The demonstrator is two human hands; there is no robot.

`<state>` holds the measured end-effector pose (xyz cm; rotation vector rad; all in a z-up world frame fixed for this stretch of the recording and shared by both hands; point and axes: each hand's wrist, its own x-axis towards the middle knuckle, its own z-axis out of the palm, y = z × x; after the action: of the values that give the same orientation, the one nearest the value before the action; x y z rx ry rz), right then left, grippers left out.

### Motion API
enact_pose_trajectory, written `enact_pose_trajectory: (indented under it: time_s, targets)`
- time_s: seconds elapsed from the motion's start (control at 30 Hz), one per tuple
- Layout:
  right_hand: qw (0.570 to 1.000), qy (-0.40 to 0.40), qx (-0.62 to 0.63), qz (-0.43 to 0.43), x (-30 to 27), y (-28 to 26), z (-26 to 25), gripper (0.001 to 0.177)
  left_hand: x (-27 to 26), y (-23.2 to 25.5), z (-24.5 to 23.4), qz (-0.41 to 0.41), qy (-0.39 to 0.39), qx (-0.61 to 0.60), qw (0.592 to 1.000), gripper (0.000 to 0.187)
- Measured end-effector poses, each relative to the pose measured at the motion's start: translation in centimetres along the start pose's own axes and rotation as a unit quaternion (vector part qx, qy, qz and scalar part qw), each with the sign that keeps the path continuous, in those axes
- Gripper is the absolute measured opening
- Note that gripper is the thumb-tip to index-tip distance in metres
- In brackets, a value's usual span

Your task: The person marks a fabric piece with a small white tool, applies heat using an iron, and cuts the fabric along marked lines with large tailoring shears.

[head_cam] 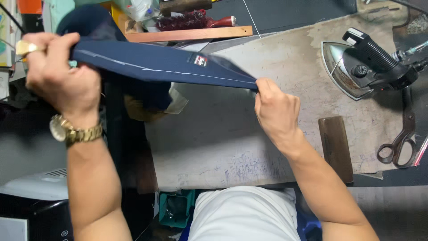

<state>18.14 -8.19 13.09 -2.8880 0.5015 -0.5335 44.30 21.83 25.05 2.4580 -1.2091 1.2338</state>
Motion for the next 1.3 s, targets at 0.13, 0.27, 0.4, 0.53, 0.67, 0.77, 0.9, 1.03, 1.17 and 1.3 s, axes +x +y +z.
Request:
enact_pose_trajectory:
  time_s: [0.13,0.27,0.4,0.53,0.67,0.77,0.9,1.03,1.17,1.3]
  targets:
    - [0.97,0.119,0.21,0.036,-0.9,-0.5,-2.4,0.031,-3.5,1.9,-7.4,-0.059,-0.017,-0.047,0.997,0.039]
    - [0.961,0.165,0.214,-0.054,-7.3,2.8,0.5,0.024,-15.3,6.1,-6.0,-0.085,-0.07,-0.038,0.993,0.053]
    - [0.986,0.094,0.137,-0.018,-18.4,5.4,6.0,0.016,-26.1,11.2,-4.4,-0.118,-0.292,-0.025,0.949,0.041]
    - [0.996,0.053,0.041,0.05,-25.6,3.1,4.6,0.013,-31.9,14.2,-5.0,-0.11,-0.329,-0.055,0.936,0.039]
    - [0.99,0.086,0.112,0.024,-22.3,0.2,6.4,0.017,-28.0,19.6,-0.3,-0.105,-0.272,-0.247,0.924,0.032]
    - [0.988,0.086,0.128,-0.005,-20.6,1.1,8.2,0.027,-24.4,24.5,3.2,-0.034,-0.234,-0.344,0.909,0.03]
    - [0.993,0.03,0.063,0.096,-21.6,5.9,5.5,0.023,-21.0,29.4,6.3,0.036,-0.25,-0.417,0.873,0.029]
    - [0.99,0.06,0.053,0.118,-23.1,8.4,2.2,0.01,-17.3,33.8,9.0,0.107,-0.248,-0.468,0.841,0.031]
    - [0.985,0.097,0.056,0.135,-24.0,10.4,1.7,0.009,-15.0,37.0,12.0,0.194,-0.273,-0.454,0.826,0.046]
    - [0.982,0.091,0.035,0.162,-24.4,11.0,1.1,0.017,-11.8,37.1,12.9,0.19,-0.262,-0.49,0.81,0.032]
